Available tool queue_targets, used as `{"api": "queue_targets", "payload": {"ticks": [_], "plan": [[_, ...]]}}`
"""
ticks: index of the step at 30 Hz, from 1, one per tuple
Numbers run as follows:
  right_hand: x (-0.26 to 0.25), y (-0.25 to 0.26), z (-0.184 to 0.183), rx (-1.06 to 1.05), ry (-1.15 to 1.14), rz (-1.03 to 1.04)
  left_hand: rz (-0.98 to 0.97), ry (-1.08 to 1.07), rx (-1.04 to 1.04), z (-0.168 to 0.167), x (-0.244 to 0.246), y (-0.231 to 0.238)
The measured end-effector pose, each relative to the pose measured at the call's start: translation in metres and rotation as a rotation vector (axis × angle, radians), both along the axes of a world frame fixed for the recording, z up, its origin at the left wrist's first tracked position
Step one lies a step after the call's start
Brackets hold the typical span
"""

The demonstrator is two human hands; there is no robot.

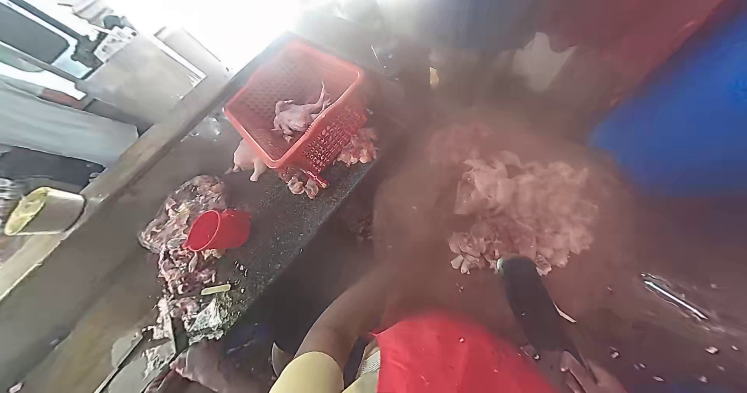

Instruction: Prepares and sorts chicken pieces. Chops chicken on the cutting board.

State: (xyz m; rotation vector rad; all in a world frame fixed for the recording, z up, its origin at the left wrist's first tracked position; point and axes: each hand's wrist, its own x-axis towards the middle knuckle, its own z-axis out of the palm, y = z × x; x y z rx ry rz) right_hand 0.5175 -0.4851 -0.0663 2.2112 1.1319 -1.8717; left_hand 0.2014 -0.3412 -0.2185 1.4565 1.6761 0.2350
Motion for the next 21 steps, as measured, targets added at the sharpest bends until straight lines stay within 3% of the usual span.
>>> {"api": "queue_targets", "payload": {"ticks": [1, 3, 6, 7, 13, 15, 17, 19, 21], "plan": [[-0.001, -0.004, 0.009, 0.007, -0.031, -0.019, -0.047, -0.012, 0.018, -0.003, 0.012, -0.008], [0.016, -0.023, -0.015, 0.091, -0.075, -0.032, -0.15, -0.113, 0.028, 0.0, 0.033, -0.018], [0.062, -0.062, -0.11, 0.426, -0.11, -0.04, -0.15, -0.232, 0.011, 0.013, 0.035, -0.022], [0.07, -0.071, -0.121, 0.443, -0.128, -0.031, -0.134, -0.229, -0.004, 0.021, 0.034, -0.021], [0.087, -0.065, -0.151, 0.366, -0.186, 0.462, -0.039, -0.143, 0.175, 0.091, 0.049, 0.012], [0.088, -0.066, -0.154, 0.423, -0.225, 0.595, -0.208, -0.125, 0.206, 0.089, 0.075, 0.021], [0.089, -0.06, -0.145, 0.425, -0.239, 0.705, -0.498, -0.099, 0.221, 0.07, 0.114, 0.027], [0.087, -0.054, -0.135, 0.46, -0.244, 0.812, -0.731, 0.039, 0.259, 0.042, 0.154, 0.02], [0.072, -0.04, -0.138, 0.504, -0.234, 0.906, -0.823, 0.257, 0.327, 0.024, 0.173, 0.012]]}}
